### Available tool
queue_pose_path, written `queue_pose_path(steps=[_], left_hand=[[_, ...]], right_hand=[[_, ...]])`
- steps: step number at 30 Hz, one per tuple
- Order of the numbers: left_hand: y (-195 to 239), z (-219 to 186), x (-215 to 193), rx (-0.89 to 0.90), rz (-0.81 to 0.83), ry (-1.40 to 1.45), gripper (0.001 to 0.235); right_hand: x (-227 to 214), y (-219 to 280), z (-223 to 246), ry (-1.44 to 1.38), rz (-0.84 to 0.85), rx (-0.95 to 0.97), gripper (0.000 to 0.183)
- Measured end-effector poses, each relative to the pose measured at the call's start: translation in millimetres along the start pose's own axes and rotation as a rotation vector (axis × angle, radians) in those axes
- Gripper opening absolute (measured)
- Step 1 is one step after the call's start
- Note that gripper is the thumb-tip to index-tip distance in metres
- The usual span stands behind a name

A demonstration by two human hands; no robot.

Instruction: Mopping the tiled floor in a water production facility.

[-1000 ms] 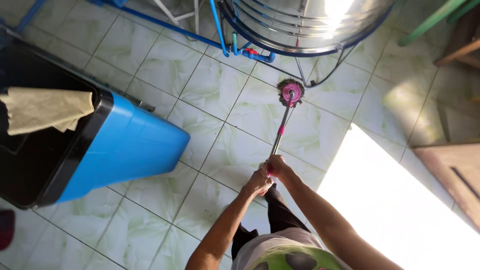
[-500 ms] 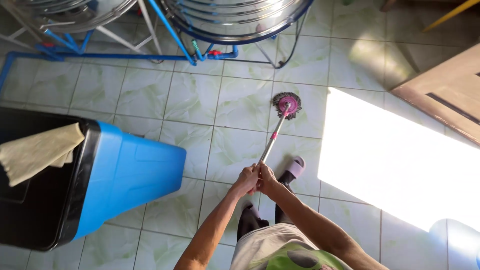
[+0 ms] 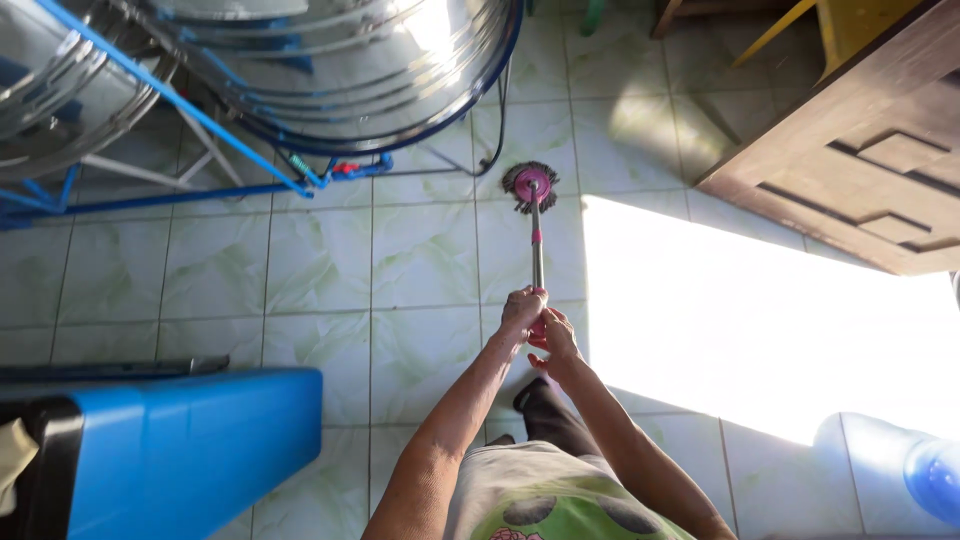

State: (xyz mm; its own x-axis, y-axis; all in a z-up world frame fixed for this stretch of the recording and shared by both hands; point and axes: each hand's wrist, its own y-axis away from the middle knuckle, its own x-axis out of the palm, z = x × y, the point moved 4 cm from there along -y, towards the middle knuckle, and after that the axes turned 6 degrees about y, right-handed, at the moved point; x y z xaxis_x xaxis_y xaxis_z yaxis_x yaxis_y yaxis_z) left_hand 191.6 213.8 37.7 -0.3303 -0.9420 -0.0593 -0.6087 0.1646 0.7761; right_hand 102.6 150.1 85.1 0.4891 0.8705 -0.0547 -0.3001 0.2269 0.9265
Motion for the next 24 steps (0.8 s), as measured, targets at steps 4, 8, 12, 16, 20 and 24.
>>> queue_pose_path(steps=[4,8,12,16,20,24], left_hand=[[-54.2,-32.3,55.4,-0.034,-0.054,-0.147,0.025],[-68.7,-64.5,92.0,-0.057,-0.048,0.023,0.022],[-143.2,-69.5,125.3,0.057,-0.1,-0.001,0.019],[-125.5,-156.9,143.7,0.003,-0.079,-0.09,0.015],[-170.5,-191.4,172.5,-0.084,-0.007,0.081,0.011],[-266.6,-184.3,197.1,0.358,0.092,0.22,0.023]], right_hand=[[-34.9,-38.0,68.3,0.019,-0.04,0.019,0.037],[-63.6,-65.4,108.9,0.06,-0.011,-0.01,0.038],[-77.1,-89.0,170.1,0.072,0.005,-0.047,0.036],[-102.1,-127.0,222.3,0.153,-0.002,-0.12,0.031],[-125.1,-187.4,261.9,0.181,-0.005,-0.15,0.027],[-132.6,-217.5,317.1,-0.104,0.192,-0.078,0.023]])
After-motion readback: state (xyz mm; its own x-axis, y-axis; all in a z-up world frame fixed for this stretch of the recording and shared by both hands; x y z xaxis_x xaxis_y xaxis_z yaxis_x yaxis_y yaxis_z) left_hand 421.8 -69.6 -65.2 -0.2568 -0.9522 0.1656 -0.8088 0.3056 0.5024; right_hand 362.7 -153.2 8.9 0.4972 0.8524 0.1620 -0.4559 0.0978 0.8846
